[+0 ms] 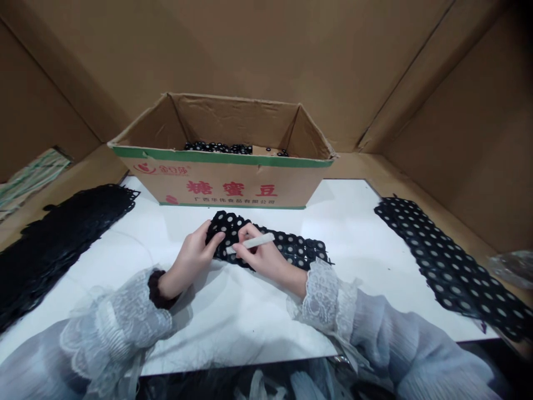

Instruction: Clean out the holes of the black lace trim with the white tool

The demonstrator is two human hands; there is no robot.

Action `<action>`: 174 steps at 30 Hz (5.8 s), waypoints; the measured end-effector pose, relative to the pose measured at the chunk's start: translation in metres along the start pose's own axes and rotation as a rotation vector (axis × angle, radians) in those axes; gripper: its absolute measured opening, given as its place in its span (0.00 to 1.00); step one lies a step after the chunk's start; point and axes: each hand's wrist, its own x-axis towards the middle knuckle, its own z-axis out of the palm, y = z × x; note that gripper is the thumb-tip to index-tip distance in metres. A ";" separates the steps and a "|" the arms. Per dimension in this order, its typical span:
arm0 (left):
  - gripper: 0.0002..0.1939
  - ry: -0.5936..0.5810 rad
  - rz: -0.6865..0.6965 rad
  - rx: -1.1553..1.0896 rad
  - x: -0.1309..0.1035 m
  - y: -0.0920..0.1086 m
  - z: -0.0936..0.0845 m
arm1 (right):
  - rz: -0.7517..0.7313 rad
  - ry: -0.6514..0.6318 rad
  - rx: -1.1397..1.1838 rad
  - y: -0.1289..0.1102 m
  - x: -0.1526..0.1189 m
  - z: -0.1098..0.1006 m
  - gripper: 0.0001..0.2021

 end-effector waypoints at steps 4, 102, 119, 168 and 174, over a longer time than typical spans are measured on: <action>0.14 0.006 -0.008 -0.021 -0.001 0.000 0.002 | -0.026 0.028 -0.140 -0.002 0.000 0.005 0.05; 0.12 -0.049 -0.099 -0.136 0.018 -0.019 -0.004 | -0.398 -0.134 -0.450 0.007 -0.012 0.000 0.09; 0.12 -0.005 -0.089 -0.100 0.016 -0.020 -0.004 | -0.790 -0.048 -0.956 0.012 -0.015 0.010 0.09; 0.13 -0.225 -0.468 -0.770 0.017 -0.007 -0.035 | -0.441 0.066 -0.427 0.003 -0.005 0.011 0.03; 0.17 -0.258 -0.569 -0.909 0.019 -0.020 -0.035 | -0.214 0.021 -0.333 0.001 -0.001 0.007 0.07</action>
